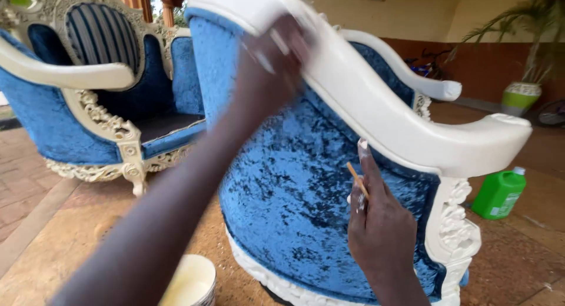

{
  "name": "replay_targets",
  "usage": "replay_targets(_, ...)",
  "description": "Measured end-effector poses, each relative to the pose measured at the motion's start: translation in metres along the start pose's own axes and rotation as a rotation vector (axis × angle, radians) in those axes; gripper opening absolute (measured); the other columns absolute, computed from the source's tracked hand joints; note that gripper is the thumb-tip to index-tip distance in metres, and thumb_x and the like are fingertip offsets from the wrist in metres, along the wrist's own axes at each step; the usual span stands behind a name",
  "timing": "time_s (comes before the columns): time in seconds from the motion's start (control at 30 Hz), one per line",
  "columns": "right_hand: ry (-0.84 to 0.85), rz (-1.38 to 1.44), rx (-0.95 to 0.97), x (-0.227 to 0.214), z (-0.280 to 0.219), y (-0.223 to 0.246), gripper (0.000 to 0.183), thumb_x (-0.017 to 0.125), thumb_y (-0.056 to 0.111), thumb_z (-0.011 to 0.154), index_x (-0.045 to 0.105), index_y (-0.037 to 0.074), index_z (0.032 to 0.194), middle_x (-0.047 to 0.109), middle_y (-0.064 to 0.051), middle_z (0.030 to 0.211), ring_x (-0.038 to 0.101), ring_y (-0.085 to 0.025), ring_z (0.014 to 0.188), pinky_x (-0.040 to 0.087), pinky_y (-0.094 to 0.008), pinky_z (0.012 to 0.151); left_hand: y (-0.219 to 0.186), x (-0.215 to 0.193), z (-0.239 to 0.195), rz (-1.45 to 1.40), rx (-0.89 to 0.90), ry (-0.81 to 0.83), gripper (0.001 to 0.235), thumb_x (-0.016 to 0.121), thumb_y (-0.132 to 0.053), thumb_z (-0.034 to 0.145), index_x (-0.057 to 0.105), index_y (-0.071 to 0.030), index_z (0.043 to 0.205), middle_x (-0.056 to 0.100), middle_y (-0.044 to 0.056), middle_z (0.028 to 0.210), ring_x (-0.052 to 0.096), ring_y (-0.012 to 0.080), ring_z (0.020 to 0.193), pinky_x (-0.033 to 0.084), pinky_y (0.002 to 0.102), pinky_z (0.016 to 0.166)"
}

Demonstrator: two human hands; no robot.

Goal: Applying white paint to the ornate wooden frame of a chair

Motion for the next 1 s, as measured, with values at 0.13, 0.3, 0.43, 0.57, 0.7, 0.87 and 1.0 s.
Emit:
replay_targets(0.13, -0.025, 0.206, 0.177, -0.006, -0.023, -0.017, 0.065, 0.044, 0.000, 0.089, 0.048, 0.012, 0.153, 0.075, -0.006, 0.079, 0.068, -0.024, 0.054, 0.048, -0.039, 0.051, -0.128, 0.050, -0.043, -0.240, 0.162, 0.426, 0.043, 0.088, -0.015, 0.075, 0.068, -0.008, 0.113, 0.065, 0.010, 0.127, 0.068, 0.0245, 0.104, 0.057, 0.042, 0.098)
replay_targets(0.3, -0.007, 0.223, 0.278, -0.012, -0.026, -0.027, 0.052, 0.041, 0.013, 0.103, 0.045, 0.015, 0.155, 0.072, -0.006, 0.076, 0.071, -0.018, 0.066, 0.050, -0.037, 0.058, -0.049, 0.029, -0.014, -0.018, 0.266, 0.313, 0.024, 0.073, -0.001, 0.092, 0.072, -0.005, 0.116, 0.071, 0.016, 0.123, 0.072, 0.0272, 0.104, 0.060, 0.038, 0.095)
replay_targets(0.43, 0.023, 0.324, 0.294, -0.018, -0.013, -0.014, 0.050, 0.039, 0.024, 0.105, 0.049, 0.015, 0.153, 0.068, -0.005, 0.074, 0.068, -0.018, 0.063, 0.049, -0.037, 0.056, 0.120, 0.002, 0.035, 0.118, -0.063, 0.048, 0.010, 0.069, 0.007, 0.092, 0.075, -0.002, 0.092, 0.074, 0.012, 0.075, 0.067, 0.0218, 0.054, 0.051, 0.033, 0.039)
replay_targets(0.57, -0.025, 0.352, 0.365, -0.039, -0.014, -0.021, 0.047, 0.040, 0.022, 0.105, 0.050, 0.013, 0.150, 0.071, -0.006, 0.069, 0.052, -0.019, 0.042, 0.040, -0.038, 0.044, 0.072, 0.013, 0.051, 0.058, -0.149, 0.107, 0.008, 0.067, 0.003, 0.093, 0.073, 0.000, 0.096, 0.074, 0.015, 0.078, 0.068, 0.0244, 0.053, 0.054, 0.034, 0.040)
replay_targets(0.7, -0.155, 0.560, 0.366, -0.044, -0.043, -0.049, 0.041, 0.039, 0.016, 0.107, 0.051, 0.007, 0.145, 0.060, -0.005, 0.081, 0.059, -0.015, 0.065, 0.049, -0.032, 0.062, -0.077, 0.063, 0.016, -0.071, -0.245, 0.376, 0.016, 0.062, -0.003, 0.093, 0.068, 0.001, 0.107, 0.070, 0.019, 0.092, 0.069, 0.0288, 0.067, 0.058, 0.040, 0.058)
replay_targets(0.87, -0.278, 0.928, 0.481, -0.058, -0.093, -0.080, 0.040, 0.041, 0.020, 0.109, 0.050, 0.002, 0.144, 0.047, -0.003, 0.095, 0.051, -0.014, 0.076, 0.049, -0.033, 0.067, -0.208, 0.128, -0.025, -0.189, -0.045, 0.506, 0.023, 0.072, -0.022, 0.089, 0.070, 0.000, 0.094, 0.068, 0.019, 0.085, 0.069, 0.0274, 0.059, 0.055, 0.040, 0.051)
replay_targets(1.0, -0.249, 0.781, 0.674, -0.060, -0.145, -0.126, 0.037, 0.043, 0.025, 0.109, 0.056, 0.007, 0.138, 0.053, -0.004, 0.080, 0.051, -0.012, 0.068, 0.035, -0.027, 0.054, -0.092, 0.126, -0.028, -0.012, -0.007, 0.509, 0.020, 0.061, -0.015, 0.101, 0.069, -0.002, 0.113, 0.069, 0.016, 0.093, 0.065, 0.0219, 0.062, 0.055, 0.033, 0.049)
Point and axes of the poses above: each hand's wrist, its own z-axis towards the middle knuckle, its own x-axis out of the palm, y = z × x, the point moved 9 cm from there along z, towards the middle knuckle
